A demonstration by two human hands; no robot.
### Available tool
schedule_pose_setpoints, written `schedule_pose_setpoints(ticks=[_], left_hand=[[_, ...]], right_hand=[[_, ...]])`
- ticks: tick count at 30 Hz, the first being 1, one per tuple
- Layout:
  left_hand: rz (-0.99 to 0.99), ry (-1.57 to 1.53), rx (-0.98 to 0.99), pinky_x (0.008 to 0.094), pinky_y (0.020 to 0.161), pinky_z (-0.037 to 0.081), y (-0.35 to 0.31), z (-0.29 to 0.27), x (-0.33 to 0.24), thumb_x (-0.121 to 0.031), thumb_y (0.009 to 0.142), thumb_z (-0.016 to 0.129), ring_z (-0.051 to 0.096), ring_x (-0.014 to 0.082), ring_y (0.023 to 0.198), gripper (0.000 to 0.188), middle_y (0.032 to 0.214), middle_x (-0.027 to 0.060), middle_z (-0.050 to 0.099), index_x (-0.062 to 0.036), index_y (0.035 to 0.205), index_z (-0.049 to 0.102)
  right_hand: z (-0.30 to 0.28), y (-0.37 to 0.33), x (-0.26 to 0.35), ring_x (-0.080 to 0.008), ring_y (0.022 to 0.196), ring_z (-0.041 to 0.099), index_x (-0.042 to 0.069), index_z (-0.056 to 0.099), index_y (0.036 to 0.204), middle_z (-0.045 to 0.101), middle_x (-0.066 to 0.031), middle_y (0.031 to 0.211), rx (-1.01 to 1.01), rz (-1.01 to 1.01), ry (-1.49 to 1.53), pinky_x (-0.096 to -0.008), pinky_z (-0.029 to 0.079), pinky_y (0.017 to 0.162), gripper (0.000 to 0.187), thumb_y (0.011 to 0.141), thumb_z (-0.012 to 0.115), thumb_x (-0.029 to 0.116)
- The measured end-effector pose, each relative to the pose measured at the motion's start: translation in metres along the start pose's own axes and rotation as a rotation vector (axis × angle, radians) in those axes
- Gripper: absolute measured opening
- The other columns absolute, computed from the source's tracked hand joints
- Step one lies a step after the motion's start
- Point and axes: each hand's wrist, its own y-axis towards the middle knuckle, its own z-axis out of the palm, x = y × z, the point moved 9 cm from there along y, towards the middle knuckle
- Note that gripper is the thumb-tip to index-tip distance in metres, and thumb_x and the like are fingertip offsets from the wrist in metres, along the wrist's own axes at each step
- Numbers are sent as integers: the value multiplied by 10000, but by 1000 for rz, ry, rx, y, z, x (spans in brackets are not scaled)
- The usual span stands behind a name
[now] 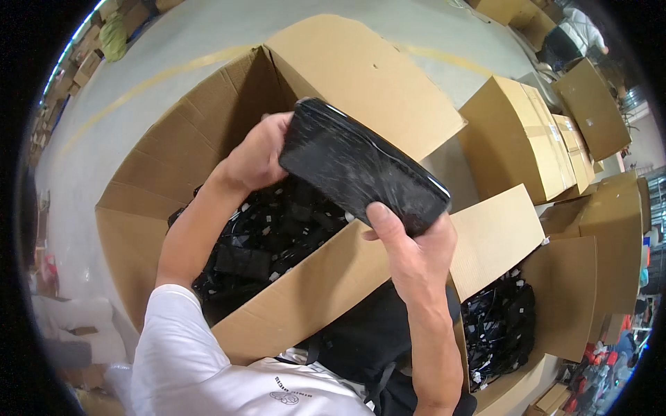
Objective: The person sits on the floor and repeatedly picks up black electronic devices from a large cardboard box. They briefly inspect each device by turning it over in their hands before placing it into a second cardboard box beside them. The process continues with multiple units throughout the clip.
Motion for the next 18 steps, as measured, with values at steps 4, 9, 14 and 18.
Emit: schedule_pose_setpoints(ticks=[4,9,14,18], left_hand=[[-612,324,-462,371,831,556,-27,-81,212,-466,1007,612,696,207,847,575,880,136,731,97,1090,690],[-761,1066,-43,499,933,547,-133,-75,393,-309,949,655,658,463,1067,328,1273,325,579,-8,1067,706],[-973,1063,113,453,853,580,-132,-33,407,-260,885,740,721,347,978,312,1061,250,719,7,1045,722],[-1097,620,-61,348,669,573,-184,-78,362,-153,790,790,727,219,748,288,899,157,751,38,1001,748]], right_hand=[[-79,-39,-5,-200,938,688,-67,618,1235,696,-113,1096,-249,-117,-87,-334,572,792,389,884,714,68],[-138,-90,-5,-222,937,697,-44,546,1314,673,-143,1165,-307,-171,126,-327,573,671,459,937,705,164],[-174,-120,-12,-238,950,707,-27,533,1339,671,-140,1184,-416,-229,143,-365,610,704,464,959,697,184],[-152,-108,-25,-244,942,714,-50,577,1296,684,-157,1160,-384,-192,310,-413,633,748,416,958,699,160]])
